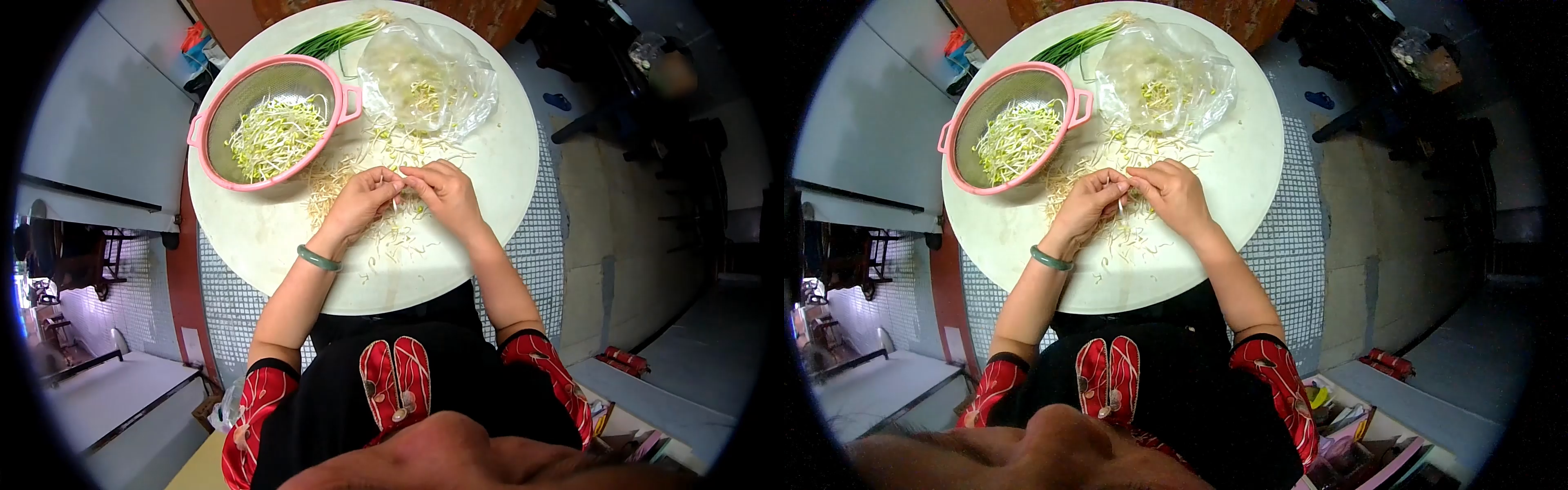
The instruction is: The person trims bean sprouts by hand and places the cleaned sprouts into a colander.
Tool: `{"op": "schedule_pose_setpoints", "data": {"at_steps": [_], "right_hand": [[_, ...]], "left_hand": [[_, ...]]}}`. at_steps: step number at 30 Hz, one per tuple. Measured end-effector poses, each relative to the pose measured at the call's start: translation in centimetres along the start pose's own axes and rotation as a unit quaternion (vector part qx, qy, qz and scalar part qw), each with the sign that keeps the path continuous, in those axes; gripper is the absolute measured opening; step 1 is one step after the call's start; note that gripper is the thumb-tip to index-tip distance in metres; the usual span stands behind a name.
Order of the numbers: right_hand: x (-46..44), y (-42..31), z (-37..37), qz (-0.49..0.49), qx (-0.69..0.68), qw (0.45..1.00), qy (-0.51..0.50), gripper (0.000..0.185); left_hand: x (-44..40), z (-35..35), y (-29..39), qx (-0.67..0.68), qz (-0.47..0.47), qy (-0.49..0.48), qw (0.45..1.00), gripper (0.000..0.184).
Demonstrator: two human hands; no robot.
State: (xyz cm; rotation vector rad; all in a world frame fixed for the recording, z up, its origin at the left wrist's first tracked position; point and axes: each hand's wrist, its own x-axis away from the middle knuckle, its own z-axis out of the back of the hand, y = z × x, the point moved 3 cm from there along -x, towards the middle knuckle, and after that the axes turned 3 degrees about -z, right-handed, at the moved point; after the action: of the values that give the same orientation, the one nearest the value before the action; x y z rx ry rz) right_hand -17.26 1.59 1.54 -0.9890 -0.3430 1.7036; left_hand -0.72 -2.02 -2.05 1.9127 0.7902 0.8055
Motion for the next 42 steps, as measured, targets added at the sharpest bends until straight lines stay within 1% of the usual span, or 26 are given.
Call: {"op": "schedule_pose_setpoints", "data": {"at_steps": [2,3,5,9,11,12,13,14,15,16,18,20,21,22,24,25,28,29,31,32,33,34,35,36,39,42], "right_hand": [[0.3,-0.3,0.0,0.013,-0.006,1.0,0.006,0.013],[0.4,-0.4,0.0,0.019,-0.01,1.0,0.009,0.012],[0.6,-0.4,0.0,0.046,0.029,0.998,0.03,0.009],[1.3,-1.7,0.2,0.095,0.098,0.99,0.046,0.013],[1.9,-2.3,-0.1,0.139,0.048,0.989,0.021,0.015],[2.0,-2.5,-0.2,0.16,0.023,0.987,0.008,0.016],[2.0,-2.4,-0.3,0.169,0.001,0.985,-0.045,0.017],[2.0,-2.1,-0.4,0.164,-0.001,0.985,-0.06,0.016],[1.8,-1.8,-0.5,0.159,-0.003,0.984,-0.076,0.016],[1.6,-1.5,-0.6,0.154,-0.005,0.984,-0.091,0.016],[0.6,-0.5,-0.4,0.079,0.03,0.995,-0.052,0.013],[-1.0,1.6,-0.2,0.012,0.068,0.998,0.002,0.013],[-1.8,2.6,-0.1,-0.024,0.11,0.994,-0.013,0.012],[-2.5,3.3,-0.2,-0.023,0.127,0.992,-0.019,0.012],[-3.3,4.3,-0.7,-0.023,0.159,0.987,-0.031,0.012],[-3.5,4.6,-1.0,-0.029,0.172,0.983,-0.055,0.013],[-4.0,4.7,-1.4,-0.029,0.192,0.978,-0.076,0.013],[-4.1,4.6,-1.3,-0.039,0.159,0.984,-0.067,0.011],[-3.9,4.0,-0.9,-0.061,0.091,0.993,-0.047,0.009],[-3.6,3.9,-0.9,-0.13,0.0,0.99,-0.06,0.009],[-3.0,3.7,-1.2,-0.197,-0.09,0.974,-0.07,0.009],[-2.4,3.5,-1.6,-0.264,-0.179,0.945,-0.079,0.009],[-1.7,3.7,-2.7,-0.259,-0.285,0.918,-0.091,0.013],[-1.5,2.2,-2.8,-0.29,-0.295,0.9,-0.14,0.015],[-0.4,1.6,-4.5,-0.29,-0.381,0.862,-0.169,0.016],[-0.1,1.4,-4.7,-0.292,-0.37,0.868,-0.158,0.017]], "left_hand": [[0.4,-0.2,0.5,-0.031,0.009,0.013,0.999,0.009],[0.3,-0.2,0.4,-0.044,-0.015,0.017,0.999,0.008],[0.1,-0.1,-0.3,-0.068,-0.062,0.024,0.995,0.007],[0.2,0.3,-1.0,-0.144,-0.092,0.046,0.984,0.005],[0.4,0.1,-0.6,-0.163,-0.123,0.067,0.977,0.005],[0.5,0.1,-0.1,-0.124,-0.12,0.071,0.982,0.007],[0.6,0.2,0.6,-0.085,-0.117,0.075,0.987,0.009],[0.6,0.4,1.0,-0.046,-0.113,0.079,0.989,0.01],[0.4,1.4,0.9,-0.052,-0.104,0.08,0.99,0.015],[0.3,1.8,0.6,-0.014,-0.116,0.074,0.99,0.015],[0.1,2.2,0.5,0.063,-0.141,0.065,0.986,0.015],[0.0,2.1,0.4,0.122,-0.123,0.058,0.983,0.015],[0.0,2.3,0.2,0.143,-0.11,0.047,0.982,0.015],[-0.1,2.4,0.0,0.164,-0.098,0.037,0.981,0.015],[-0.1,2.9,0.0,0.174,-0.081,0.014,0.981,0.012],[-0.1,3.0,0.1,0.178,-0.073,0.003,0.981,0.01],[-0.1,2.9,0.2,0.086,-0.077,0.065,0.991,0.009],[-0.4,3.1,-0.2,0.102,-0.099,0.09,0.986,0.013],[-0.4,3.2,0.0,0.098,-0.092,0.096,0.986,0.012],[-0.4,3.2,0.0,0.096,-0.088,0.099,0.986,0.012],[-0.3,2.9,0.2,0.091,-0.08,0.091,0.988,0.011],[-0.2,2.6,0.4,0.087,-0.07,0.081,0.99,0.011],[-0.1,2.2,0.4,0.082,-0.06,0.071,0.992,0.01],[-0.2,1.9,0.3,0.082,-0.063,0.073,0.992,0.011],[-0.3,1.5,-0.1,0.089,-0.074,0.086,0.99,0.012],[-0.3,2.0,-0.5,0.122,-0.088,0.108,0.983,0.014]]}}
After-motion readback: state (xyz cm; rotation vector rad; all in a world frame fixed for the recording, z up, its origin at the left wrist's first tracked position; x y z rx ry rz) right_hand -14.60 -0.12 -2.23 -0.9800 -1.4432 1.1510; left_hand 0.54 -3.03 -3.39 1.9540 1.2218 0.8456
